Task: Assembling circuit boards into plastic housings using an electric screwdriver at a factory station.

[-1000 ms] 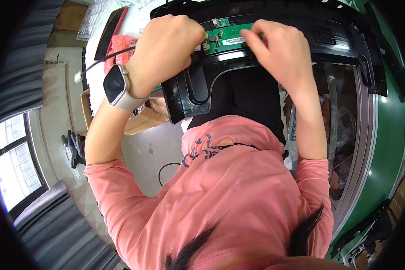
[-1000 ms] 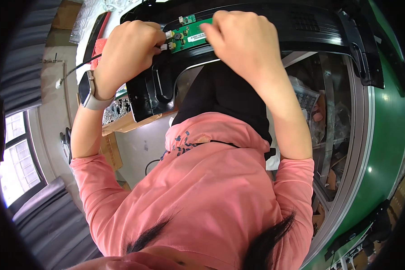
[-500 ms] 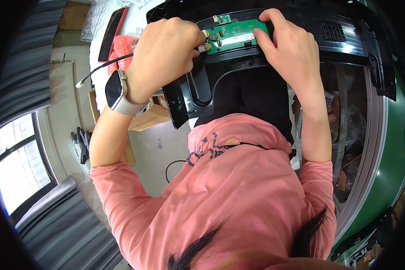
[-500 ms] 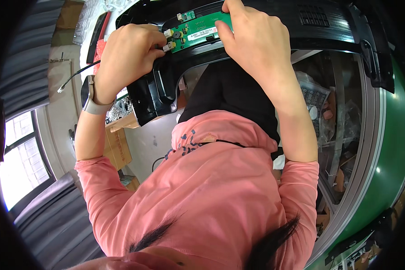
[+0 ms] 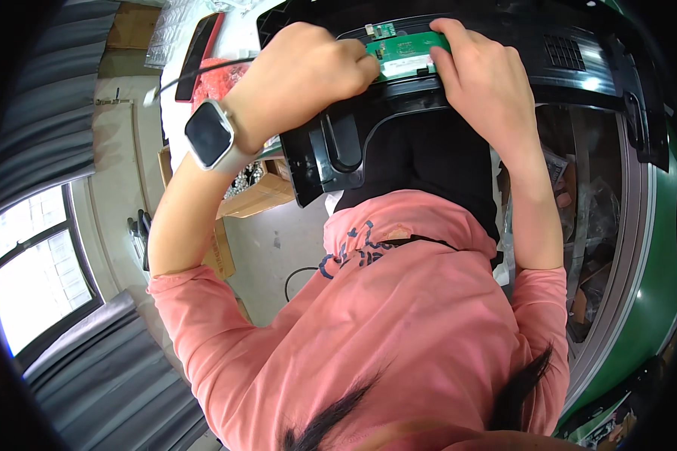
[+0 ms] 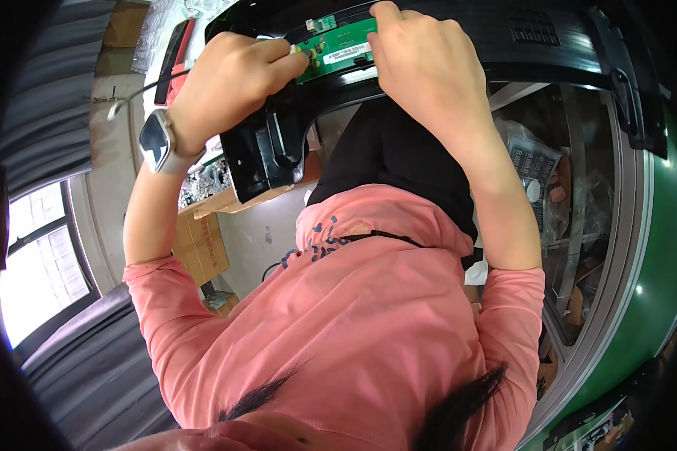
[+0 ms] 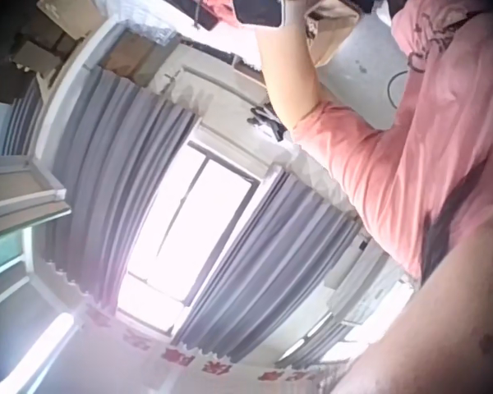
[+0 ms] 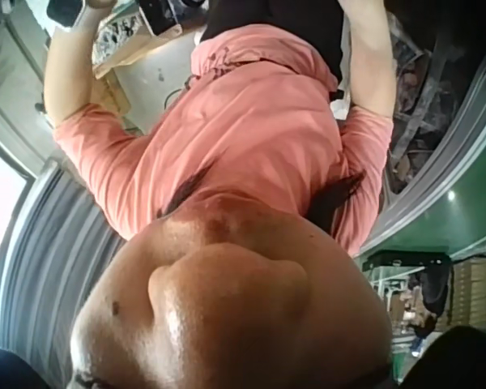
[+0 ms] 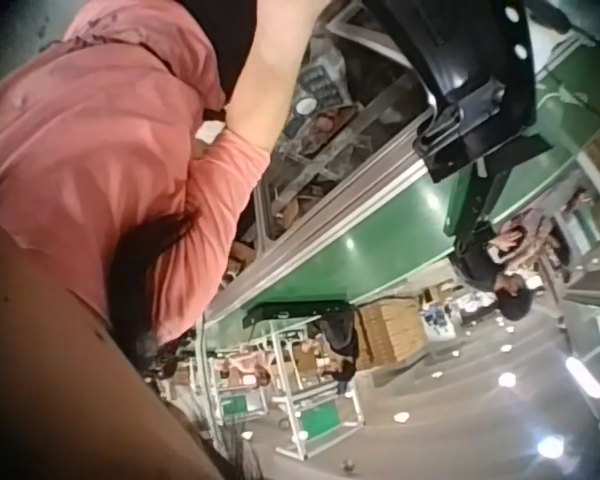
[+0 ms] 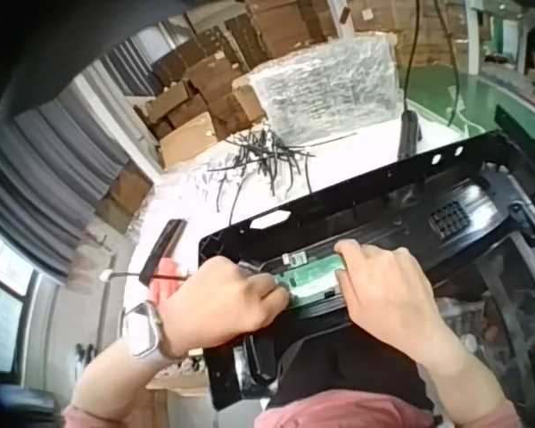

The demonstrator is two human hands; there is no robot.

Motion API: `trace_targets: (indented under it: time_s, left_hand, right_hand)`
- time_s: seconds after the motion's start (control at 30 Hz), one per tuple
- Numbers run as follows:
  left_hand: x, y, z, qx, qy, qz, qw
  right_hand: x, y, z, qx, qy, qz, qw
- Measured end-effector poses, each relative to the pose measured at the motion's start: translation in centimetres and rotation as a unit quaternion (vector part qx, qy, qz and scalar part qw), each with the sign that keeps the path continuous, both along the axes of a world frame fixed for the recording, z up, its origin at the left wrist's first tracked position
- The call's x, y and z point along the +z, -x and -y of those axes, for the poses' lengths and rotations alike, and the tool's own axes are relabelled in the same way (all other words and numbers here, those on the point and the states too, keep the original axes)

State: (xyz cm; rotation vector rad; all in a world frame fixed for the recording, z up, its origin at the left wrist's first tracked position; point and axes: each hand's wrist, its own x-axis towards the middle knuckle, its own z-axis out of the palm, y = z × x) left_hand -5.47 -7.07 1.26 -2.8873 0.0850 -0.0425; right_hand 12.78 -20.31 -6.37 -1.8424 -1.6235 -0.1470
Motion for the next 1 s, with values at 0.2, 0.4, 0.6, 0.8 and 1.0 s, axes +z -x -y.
trace_targets:
  time_s: [0.2, 0.4, 0.6, 0.8, 1.0]
  left_hand:
    - [-0.5, -1.8, -0.1, -0.003, -0.036, 0.067, 0.997]
    - [-0.2, -1.1, 2.6, 0.041, -0.057, 0.063, 0.996]
    - [-1.3, 0.9, 3.6, -0.004, 0.03, 0.238, 0.971]
    - [-1.4, 9.4, 4.5, 0.146, 0.243, 0.392, 0.875]
    - [-3.6, 7.3, -0.1, 0.277, 0.519, 0.396, 0.705]
  right_hand:
    - [0.6, -1.1, -0.6, -0.036, 0.074, 0.05, 0.995]
    - [6.5, -0.6, -6.1, 0.04, 0.048, 0.028, 0.998]
    - [9.4, 4.9, -12.0, 0.314, -0.077, 0.009, 0.946]
    - [9.7, -0.3, -7.3, 0.297, 0.006, -0.121, 0.947]
    - [6.5, -1.4, -4.3, 0.154, 0.144, 0.136, 0.968]
